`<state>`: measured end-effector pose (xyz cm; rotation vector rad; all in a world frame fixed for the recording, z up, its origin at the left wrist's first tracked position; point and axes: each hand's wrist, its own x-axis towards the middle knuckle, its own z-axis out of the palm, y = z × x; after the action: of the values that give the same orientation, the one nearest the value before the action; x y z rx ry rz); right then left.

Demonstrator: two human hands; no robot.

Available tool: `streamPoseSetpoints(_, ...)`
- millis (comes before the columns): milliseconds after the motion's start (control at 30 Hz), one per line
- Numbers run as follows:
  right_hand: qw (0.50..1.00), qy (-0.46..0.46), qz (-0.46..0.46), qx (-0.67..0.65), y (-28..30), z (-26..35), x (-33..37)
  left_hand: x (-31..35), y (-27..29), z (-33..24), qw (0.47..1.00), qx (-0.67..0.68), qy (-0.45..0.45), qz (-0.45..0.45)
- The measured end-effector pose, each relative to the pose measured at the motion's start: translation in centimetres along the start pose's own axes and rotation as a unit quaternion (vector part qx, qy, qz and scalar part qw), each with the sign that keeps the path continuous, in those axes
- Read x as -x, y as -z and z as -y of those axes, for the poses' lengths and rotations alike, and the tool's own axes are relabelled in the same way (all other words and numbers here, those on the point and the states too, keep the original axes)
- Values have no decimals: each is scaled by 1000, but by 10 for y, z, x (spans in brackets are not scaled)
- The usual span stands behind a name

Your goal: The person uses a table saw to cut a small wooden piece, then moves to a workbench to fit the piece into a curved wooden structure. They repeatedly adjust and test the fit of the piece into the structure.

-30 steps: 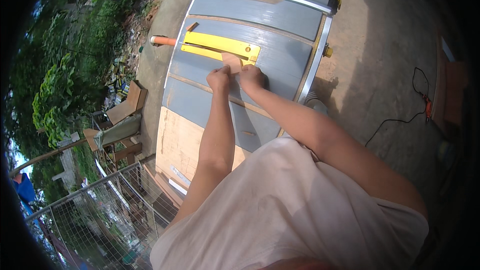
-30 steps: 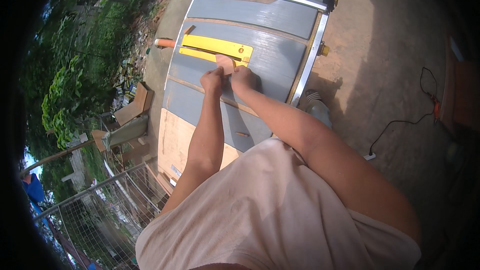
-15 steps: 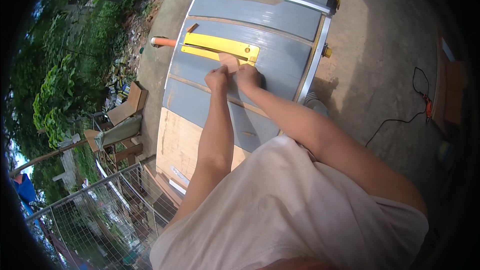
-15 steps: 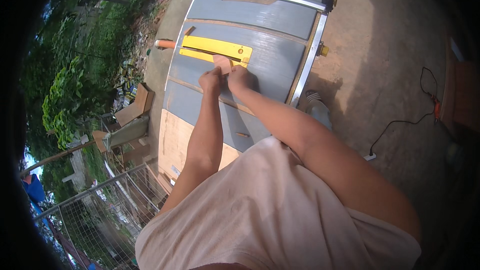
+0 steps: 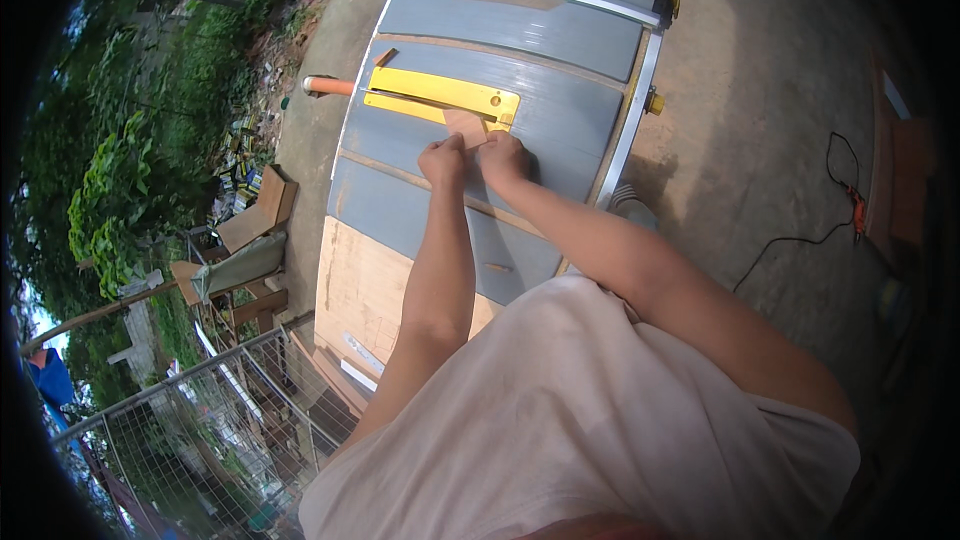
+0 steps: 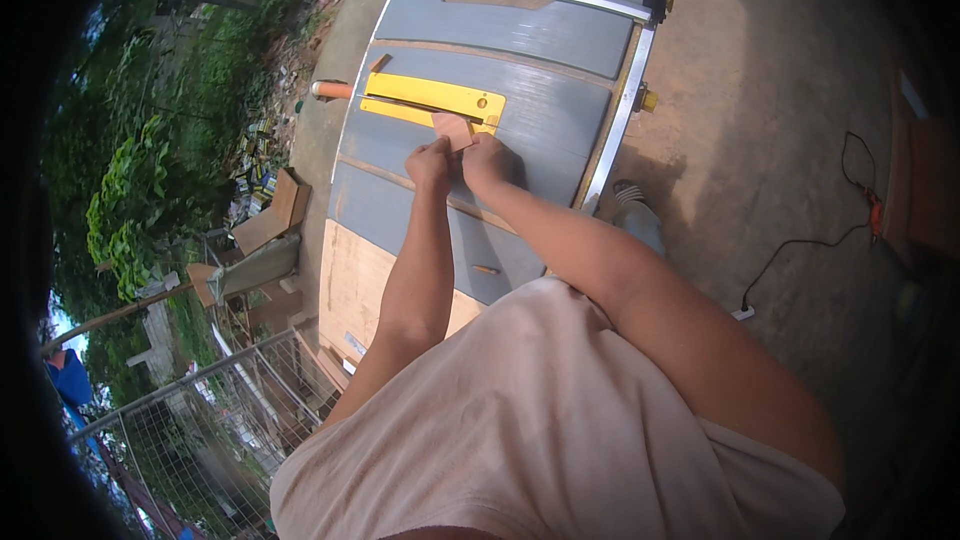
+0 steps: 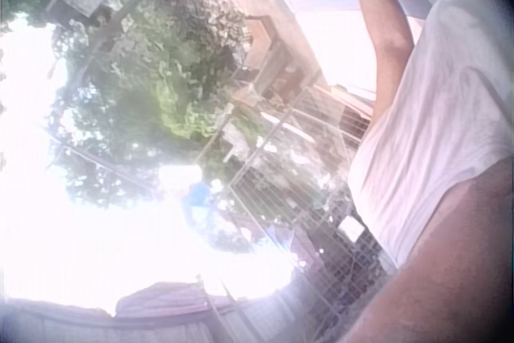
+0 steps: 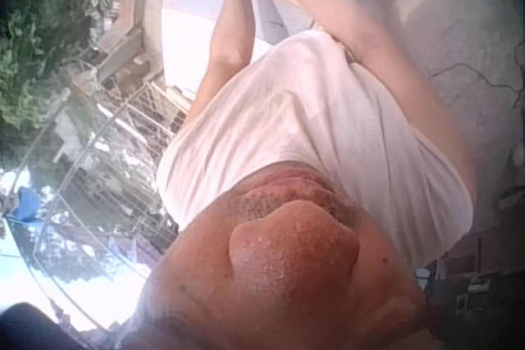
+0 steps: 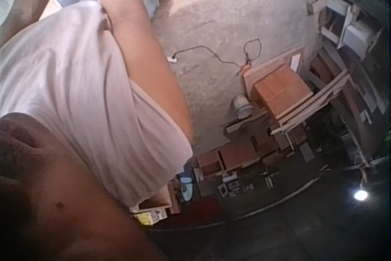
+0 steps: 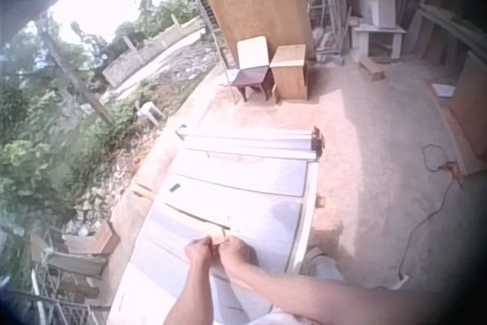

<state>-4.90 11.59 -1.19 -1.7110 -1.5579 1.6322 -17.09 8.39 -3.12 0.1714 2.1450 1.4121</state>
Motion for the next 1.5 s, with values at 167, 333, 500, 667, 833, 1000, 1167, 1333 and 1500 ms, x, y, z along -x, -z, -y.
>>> streamPoseSetpoints(167, 999, 23, -26, 19, -2, 4, 7, -7, -2, 7, 1000, -4, -9, -17)
streamPoseSetpoints(333, 997, 53, -17, -49, -1, 12, 22, -20, 1, 15, 1000, 11, -12, -17)
streamPoseSetpoints(500, 994, 57, 7, -93, -7, 9, 18, -14, -1, 7, 1000, 24, -3, -20)
streamPoseSetpoints(667, 992, 76, -11, -98, -20, 3, 13, -2, -2, -8, 999, 51, 7, -15)
streamPoseSetpoints(833, 994, 73, 15, -78, -21, 5, 13, 8, -4, -17, 998, 63, 1, -22)
streamPoseSetpoints(1000, 995, 88, 21, -47, -24, 6, 14, -1, 0, -11, 999, 35, -4, -28)
streamPoseSetpoints(1167, 994, 102, -5, -47, -30, 3, 14, -2, -1, -14, 999, 32, 4, -26)
streamPoseSetpoints(1333, 994, 97, 36, -22, -28, 4, 12, -6, 3, -14, 1000, 11, 5, -19)
streamPoseSetpoints(1500, 993, 96, 62, -1, -24, 9, 14, -7, 3, -14, 999, 16, 7, -28)
